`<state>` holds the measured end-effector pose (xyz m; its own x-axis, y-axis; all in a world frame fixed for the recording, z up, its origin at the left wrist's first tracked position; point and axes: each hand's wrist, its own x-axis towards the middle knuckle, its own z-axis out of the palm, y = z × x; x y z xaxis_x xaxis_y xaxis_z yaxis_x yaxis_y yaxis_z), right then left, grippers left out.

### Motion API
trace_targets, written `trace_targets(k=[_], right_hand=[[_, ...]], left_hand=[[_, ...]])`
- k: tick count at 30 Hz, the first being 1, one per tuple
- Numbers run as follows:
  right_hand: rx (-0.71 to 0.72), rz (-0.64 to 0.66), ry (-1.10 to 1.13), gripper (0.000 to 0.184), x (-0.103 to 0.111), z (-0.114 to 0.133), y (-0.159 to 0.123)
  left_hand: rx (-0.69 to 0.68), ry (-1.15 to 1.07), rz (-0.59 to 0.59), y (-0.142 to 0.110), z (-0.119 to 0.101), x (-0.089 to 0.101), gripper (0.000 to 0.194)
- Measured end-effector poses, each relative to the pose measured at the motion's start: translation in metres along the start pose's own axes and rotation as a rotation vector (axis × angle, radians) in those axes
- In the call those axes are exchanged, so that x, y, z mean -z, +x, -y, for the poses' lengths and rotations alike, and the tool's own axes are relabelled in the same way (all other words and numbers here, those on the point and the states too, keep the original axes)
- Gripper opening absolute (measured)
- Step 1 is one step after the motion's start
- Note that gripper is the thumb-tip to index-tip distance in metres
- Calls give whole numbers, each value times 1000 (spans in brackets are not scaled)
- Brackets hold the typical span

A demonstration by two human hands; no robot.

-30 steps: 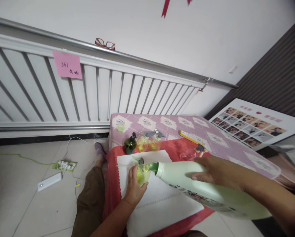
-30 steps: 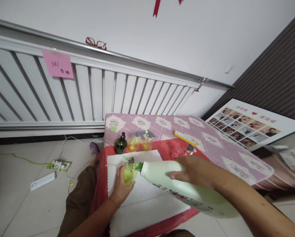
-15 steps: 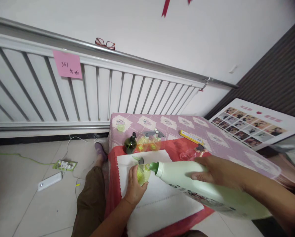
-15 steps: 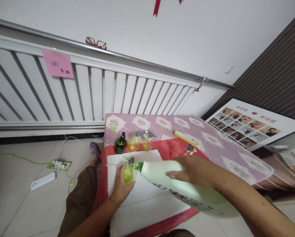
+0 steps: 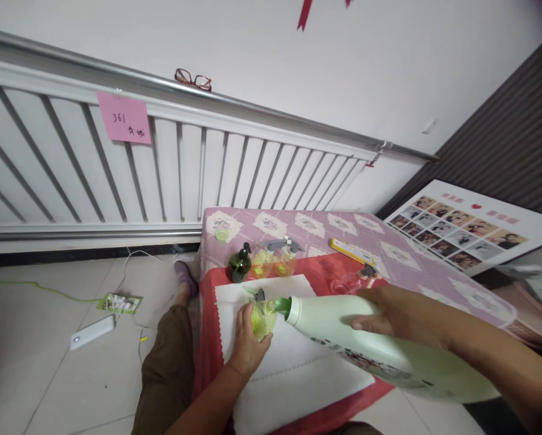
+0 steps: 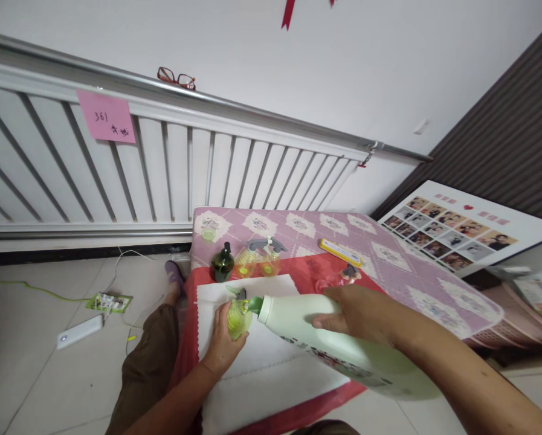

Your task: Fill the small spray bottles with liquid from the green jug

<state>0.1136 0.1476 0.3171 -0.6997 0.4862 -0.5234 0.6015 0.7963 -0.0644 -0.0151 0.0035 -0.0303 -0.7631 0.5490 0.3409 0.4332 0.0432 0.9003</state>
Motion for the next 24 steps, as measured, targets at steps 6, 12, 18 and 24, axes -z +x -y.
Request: trace_targets(k=[6, 12, 18, 24], right_hand=[[-9, 2, -5, 52, 0, -1, 1], [-9, -26, -15, 52, -2, -1, 1], [-4, 0, 12, 48, -2, -2, 1], [-12, -47, 6, 50, -3, -2, 1]], left_hand=[[1, -19, -5, 0, 0, -1, 81], [12, -6, 8, 0, 0, -2, 79], [6, -4, -2, 0, -1, -2, 80], [16, -15, -3, 0, -1, -1, 79]])
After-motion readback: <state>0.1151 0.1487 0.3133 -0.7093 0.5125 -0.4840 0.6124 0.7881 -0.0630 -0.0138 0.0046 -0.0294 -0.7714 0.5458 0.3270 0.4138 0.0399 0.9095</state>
